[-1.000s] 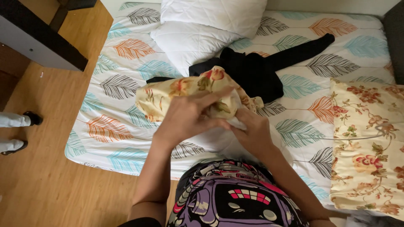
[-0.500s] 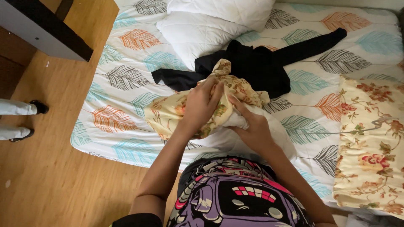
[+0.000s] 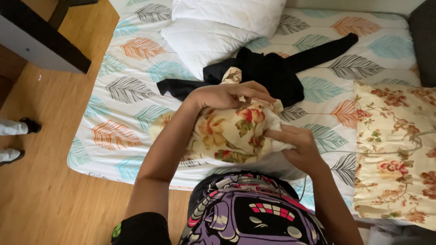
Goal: The person puts a floral pillowcase onto a white pillow. They repeatedly pull the fabric over the pillow, tuck the corners, and adjust the fit by hand while standing over a bed.
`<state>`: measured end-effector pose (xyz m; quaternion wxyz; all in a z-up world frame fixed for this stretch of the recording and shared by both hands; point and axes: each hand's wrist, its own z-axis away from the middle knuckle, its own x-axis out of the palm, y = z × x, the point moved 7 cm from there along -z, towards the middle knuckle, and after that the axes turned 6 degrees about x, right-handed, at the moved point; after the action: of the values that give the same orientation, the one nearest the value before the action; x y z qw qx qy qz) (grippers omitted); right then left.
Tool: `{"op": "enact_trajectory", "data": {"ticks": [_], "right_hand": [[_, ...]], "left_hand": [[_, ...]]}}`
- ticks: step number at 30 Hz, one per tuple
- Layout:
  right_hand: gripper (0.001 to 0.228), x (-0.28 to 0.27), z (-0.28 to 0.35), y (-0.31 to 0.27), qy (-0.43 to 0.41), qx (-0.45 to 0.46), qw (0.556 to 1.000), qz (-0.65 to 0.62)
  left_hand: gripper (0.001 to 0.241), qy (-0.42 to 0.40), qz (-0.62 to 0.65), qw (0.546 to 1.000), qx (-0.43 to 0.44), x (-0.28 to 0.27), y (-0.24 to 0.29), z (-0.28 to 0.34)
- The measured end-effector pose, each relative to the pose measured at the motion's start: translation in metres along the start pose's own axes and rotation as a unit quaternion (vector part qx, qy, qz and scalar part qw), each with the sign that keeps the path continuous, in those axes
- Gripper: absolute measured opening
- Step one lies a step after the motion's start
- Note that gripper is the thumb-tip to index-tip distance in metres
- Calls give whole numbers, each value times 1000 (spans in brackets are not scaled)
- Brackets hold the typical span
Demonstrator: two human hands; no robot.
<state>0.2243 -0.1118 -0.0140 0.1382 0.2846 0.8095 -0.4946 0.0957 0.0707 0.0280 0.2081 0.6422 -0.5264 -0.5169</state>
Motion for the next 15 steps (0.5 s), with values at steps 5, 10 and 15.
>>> {"op": "enact_trajectory", "data": {"ticks": [5,10,15], "right_hand": [[37,-32,-14,-2,37,-33,997,53],[29,-83,-75,-39,88,-91,985,115],[25,-93,-110,-134,134,-286,900,299]], "left_hand": [[36,16,32,996,-76,5,1,-16],[29,287,7,957,-42,-13,-7,-26],[20,556,-128,820,-33,-24,70,-26]]}}
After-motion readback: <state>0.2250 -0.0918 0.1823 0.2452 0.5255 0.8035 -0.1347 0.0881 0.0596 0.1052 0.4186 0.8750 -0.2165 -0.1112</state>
